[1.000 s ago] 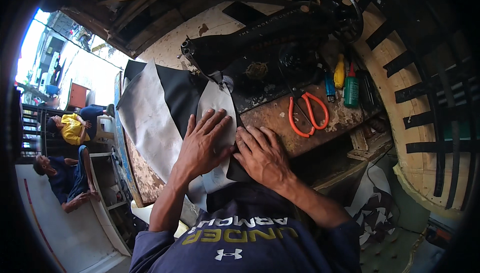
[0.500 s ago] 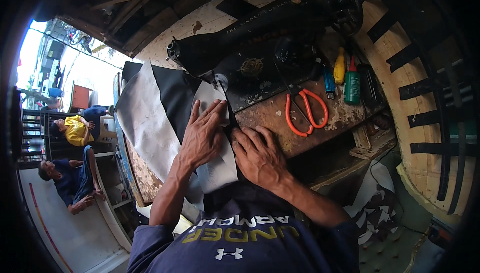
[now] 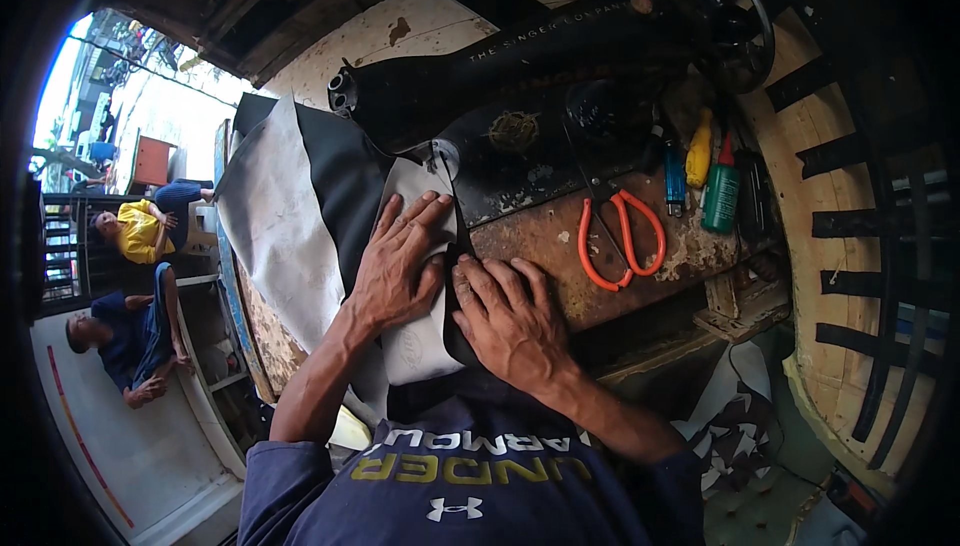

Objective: The person trims a fabric cover using scissors, aligns and folds the fabric edges by hand, and cuts along the edge with scissors.

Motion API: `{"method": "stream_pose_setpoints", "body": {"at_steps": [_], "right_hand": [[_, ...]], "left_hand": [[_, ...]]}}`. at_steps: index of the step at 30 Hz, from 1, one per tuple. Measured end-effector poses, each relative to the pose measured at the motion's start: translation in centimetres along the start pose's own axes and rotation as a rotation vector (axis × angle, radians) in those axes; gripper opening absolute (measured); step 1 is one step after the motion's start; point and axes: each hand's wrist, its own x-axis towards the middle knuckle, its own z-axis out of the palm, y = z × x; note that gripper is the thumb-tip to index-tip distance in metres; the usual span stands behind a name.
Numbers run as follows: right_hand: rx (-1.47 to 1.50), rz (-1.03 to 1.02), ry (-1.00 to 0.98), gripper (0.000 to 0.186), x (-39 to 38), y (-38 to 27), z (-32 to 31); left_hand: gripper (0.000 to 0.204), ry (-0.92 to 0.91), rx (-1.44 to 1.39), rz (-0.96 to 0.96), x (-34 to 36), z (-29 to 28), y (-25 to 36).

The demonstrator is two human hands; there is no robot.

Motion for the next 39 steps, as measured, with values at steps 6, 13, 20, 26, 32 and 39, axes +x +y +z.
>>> {"method": "stream_pose_setpoints", "body": {"at_steps": [6, 13, 20, 26, 32, 39], "right_hand": [[0.05, 0.037, 0.001, 0.052, 0.5, -0.6, 0.3], [0.006, 0.055, 0.02, 0.054, 1.0, -0.9, 1.0], [-0.063, 0.029, 0.037, 0.036, 1.0, -0.7, 1.4], [-0.005, 0.043, 0.044, 0.028, 0.8, -0.6, 1.7], [-0.001, 0.043, 0.058, 0.028, 1.0, -0.5, 2.0], [0.052, -0.014, -0.011, 0.028, 0.3, -1.1, 1.1]], "left_hand": [[0.04, 0.013, -0.033, 0.017, 0.7, -0.7, -1.2], [0.037, 0.011, 0.028, 0.118, 1.3, -1.4, -2.9], [0.041, 0.047, 0.025, 0.051, 1.5, -1.8, -1.4], [0.04, 0.069, 0.013, -0.069, 2.0, -2.0, 1.0], [0.041, 0.104, 0.08, -0.137, 1.6, -0.8, 2.1], [0.044, 0.135, 0.053, -0.195, 1.2, -1.2, 1.3]]}}
